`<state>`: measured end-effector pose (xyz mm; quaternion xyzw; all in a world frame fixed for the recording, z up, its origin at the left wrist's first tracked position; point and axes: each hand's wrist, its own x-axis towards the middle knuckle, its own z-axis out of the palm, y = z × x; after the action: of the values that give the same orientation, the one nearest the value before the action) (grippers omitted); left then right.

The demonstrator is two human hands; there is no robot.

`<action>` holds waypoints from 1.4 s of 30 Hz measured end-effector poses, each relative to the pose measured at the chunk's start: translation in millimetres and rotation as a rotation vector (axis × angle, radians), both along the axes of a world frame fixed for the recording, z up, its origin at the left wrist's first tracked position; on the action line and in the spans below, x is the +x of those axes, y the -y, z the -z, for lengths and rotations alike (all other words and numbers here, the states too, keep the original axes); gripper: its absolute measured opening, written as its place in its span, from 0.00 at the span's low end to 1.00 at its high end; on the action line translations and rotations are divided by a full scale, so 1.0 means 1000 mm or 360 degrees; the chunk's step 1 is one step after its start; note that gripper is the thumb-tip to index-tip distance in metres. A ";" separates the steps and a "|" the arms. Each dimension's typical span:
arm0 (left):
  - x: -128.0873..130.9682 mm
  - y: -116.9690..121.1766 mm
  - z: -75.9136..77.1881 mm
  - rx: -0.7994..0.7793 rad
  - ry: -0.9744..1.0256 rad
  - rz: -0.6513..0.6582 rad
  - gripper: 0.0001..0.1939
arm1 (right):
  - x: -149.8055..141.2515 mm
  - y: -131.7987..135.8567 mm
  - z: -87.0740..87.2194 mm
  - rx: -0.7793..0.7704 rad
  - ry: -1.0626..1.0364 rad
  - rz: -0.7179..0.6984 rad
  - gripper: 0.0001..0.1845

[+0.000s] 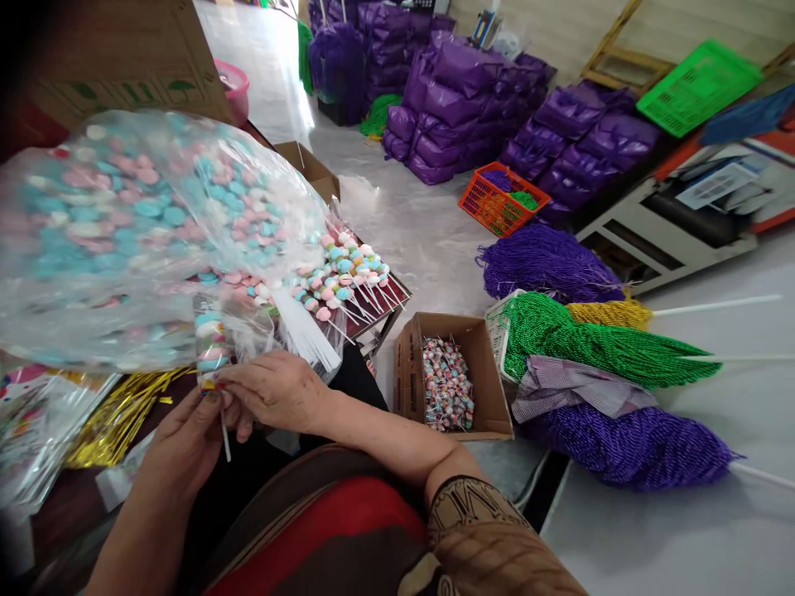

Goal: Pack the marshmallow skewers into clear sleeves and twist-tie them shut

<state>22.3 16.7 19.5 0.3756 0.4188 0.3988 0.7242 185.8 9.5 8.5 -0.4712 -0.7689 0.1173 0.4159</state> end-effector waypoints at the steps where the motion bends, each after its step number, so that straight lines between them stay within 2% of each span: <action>1: -0.001 0.000 -0.001 -0.0021 -0.0034 0.0021 0.17 | 0.001 -0.001 0.000 -0.0025 0.0034 0.0003 0.15; 6: 0.001 0.001 -0.008 -0.0084 -0.0125 -0.0004 0.18 | 0.007 -0.003 -0.007 -0.0196 0.0168 -0.0118 0.14; 10: 0.003 0.002 -0.008 -0.0098 -0.0163 -0.0023 0.19 | 0.007 -0.004 -0.010 -0.0257 0.0295 -0.0077 0.14; 16: -0.012 -0.005 -0.003 -0.0202 -0.0125 0.0243 0.19 | 0.004 -0.005 -0.019 -0.0452 0.0261 -0.0046 0.11; 18: -0.015 -0.007 -0.004 -0.0240 -0.0120 0.0262 0.21 | 0.003 -0.005 -0.021 -0.0449 0.0251 -0.0051 0.10; 22: -0.008 -0.005 -0.004 -0.0255 -0.0115 0.0101 0.19 | 0.001 -0.006 -0.018 -0.0336 0.0309 -0.0043 0.09; 27: 0.008 0.000 0.000 -0.0237 -0.0038 -0.0134 0.15 | -0.003 -0.007 -0.006 -0.0049 0.0475 0.0000 0.13; 31: 0.018 0.006 0.004 -0.0200 -0.0007 -0.0406 0.17 | -0.006 -0.005 0.004 0.0131 0.0511 0.0061 0.14; 34: 0.022 0.008 0.007 -0.0191 -0.0032 -0.0502 0.19 | -0.009 -0.003 0.012 0.0145 0.0509 0.0091 0.13; 36: 0.022 0.007 0.006 -0.0249 -0.0004 -0.0457 0.16 | -0.009 -0.004 0.016 0.0084 0.0494 0.0098 0.11; 40: 0.010 0.002 -0.001 -0.0486 0.0292 -0.0095 0.12 | -0.008 -0.009 0.018 -0.0065 0.0361 0.0104 0.10; 42: 0.005 0.002 -0.007 -0.0521 0.0451 0.0014 0.12 | -0.007 -0.009 0.016 -0.0085 0.0247 0.0094 0.11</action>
<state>27.7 15.0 26.2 0.1950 0.3704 0.3710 0.8289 178.7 19.0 -7.0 -0.5122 -0.7812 0.0886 0.3457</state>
